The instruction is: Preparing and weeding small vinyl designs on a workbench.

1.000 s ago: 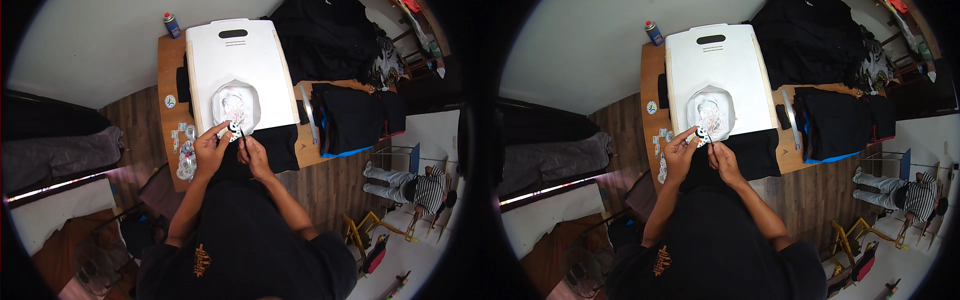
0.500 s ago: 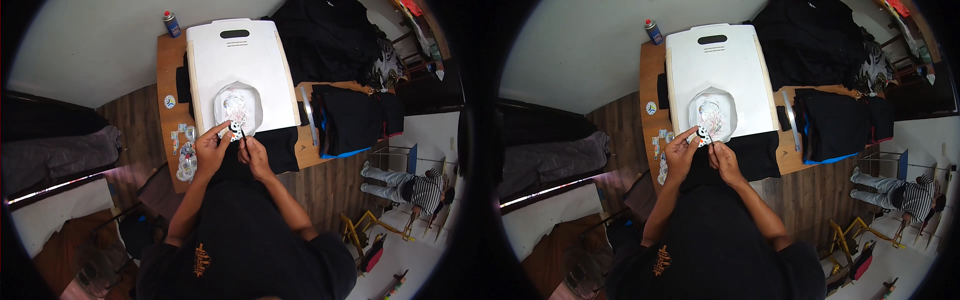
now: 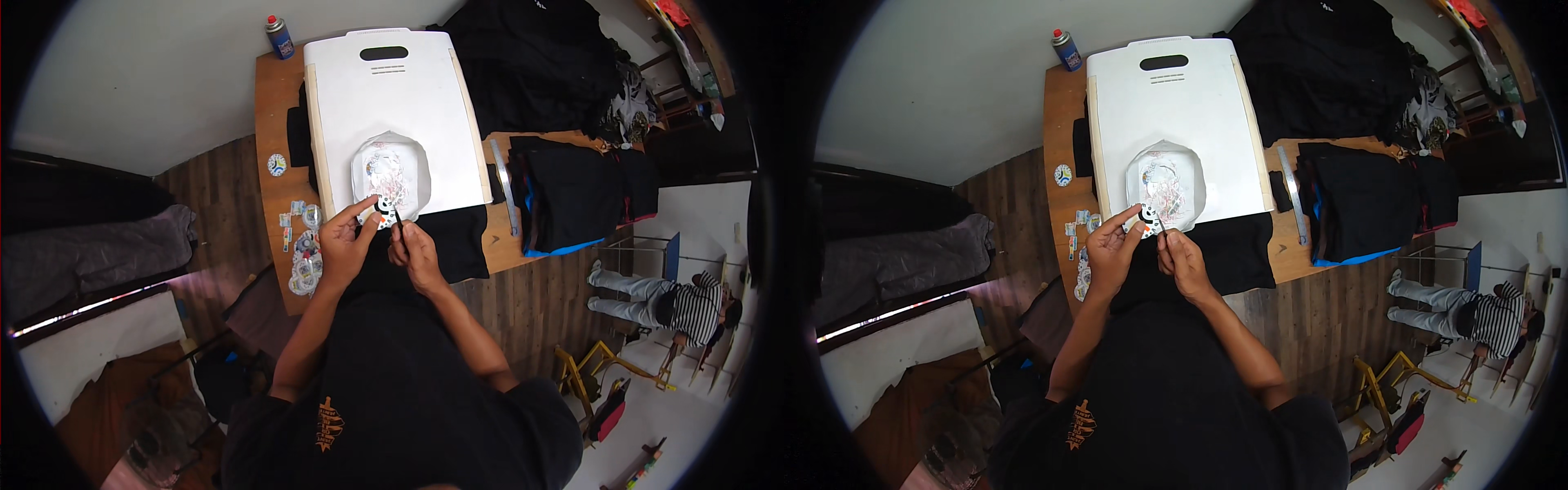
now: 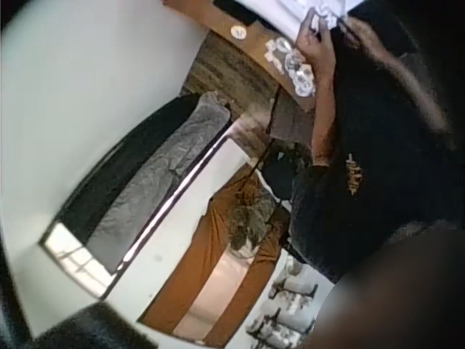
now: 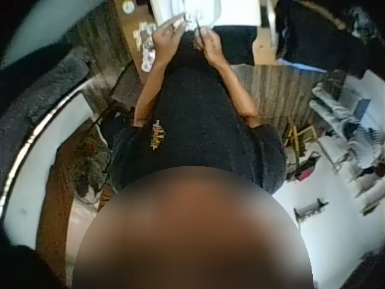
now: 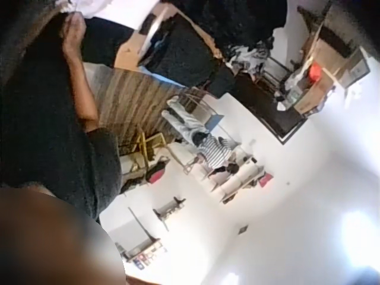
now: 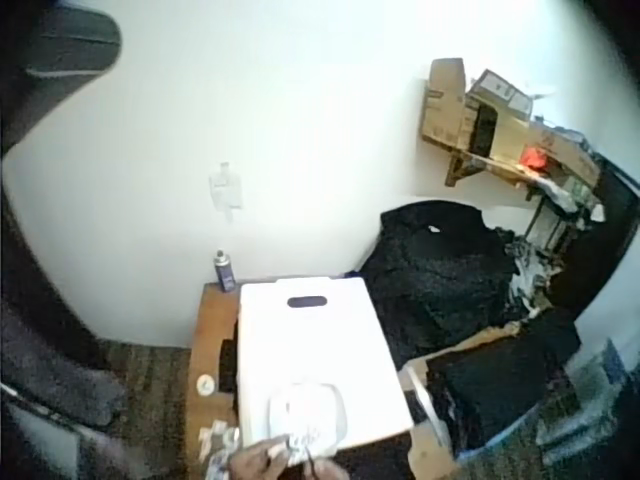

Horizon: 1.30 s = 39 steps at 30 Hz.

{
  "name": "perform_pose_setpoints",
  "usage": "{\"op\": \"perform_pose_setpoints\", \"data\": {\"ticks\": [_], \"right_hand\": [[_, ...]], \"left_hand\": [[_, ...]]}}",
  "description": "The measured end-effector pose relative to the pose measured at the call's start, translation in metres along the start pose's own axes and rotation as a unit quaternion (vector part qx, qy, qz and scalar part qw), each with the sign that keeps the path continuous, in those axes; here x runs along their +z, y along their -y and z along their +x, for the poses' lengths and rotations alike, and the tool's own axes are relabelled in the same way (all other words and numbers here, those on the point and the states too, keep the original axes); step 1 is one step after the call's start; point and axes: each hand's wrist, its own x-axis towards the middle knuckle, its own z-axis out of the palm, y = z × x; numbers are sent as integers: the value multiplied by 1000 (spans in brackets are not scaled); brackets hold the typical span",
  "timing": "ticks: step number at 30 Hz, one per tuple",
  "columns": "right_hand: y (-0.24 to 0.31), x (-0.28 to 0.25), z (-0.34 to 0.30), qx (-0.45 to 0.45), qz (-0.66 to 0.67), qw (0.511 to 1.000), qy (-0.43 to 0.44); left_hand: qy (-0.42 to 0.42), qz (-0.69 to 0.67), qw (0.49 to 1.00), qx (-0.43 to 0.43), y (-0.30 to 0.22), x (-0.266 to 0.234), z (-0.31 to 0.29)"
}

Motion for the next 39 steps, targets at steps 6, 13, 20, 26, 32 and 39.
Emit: {"op": "perform_pose_setpoints", "data": {"ticks": [6, 13, 20, 26, 32, 39], "right_hand": [[-1, 2, 0, 1, 10, 1000, -6], [1, 3, 1, -3, 8, 1000, -3], [0, 2, 2, -9, 4, 1000, -3], [2, 2, 2, -14, 11, 1000, -8], [0, 1, 2, -3, 14, 1000, -3], [-1, 0, 1, -5, 8, 1000, -1]], "left_hand": [[-1, -8, 1000, -4, -2, 0, 0], [4, -10, 1000, 6, -7, 3, 1], [9, -3, 1000, 14, -10, 5, 2], [10, 3, 1000, 7, 0, -1, 1], [9, 4, 1000, 3, -3, 0, 0], [12, 8, 1000, 16, -10, 4, 0]]}}
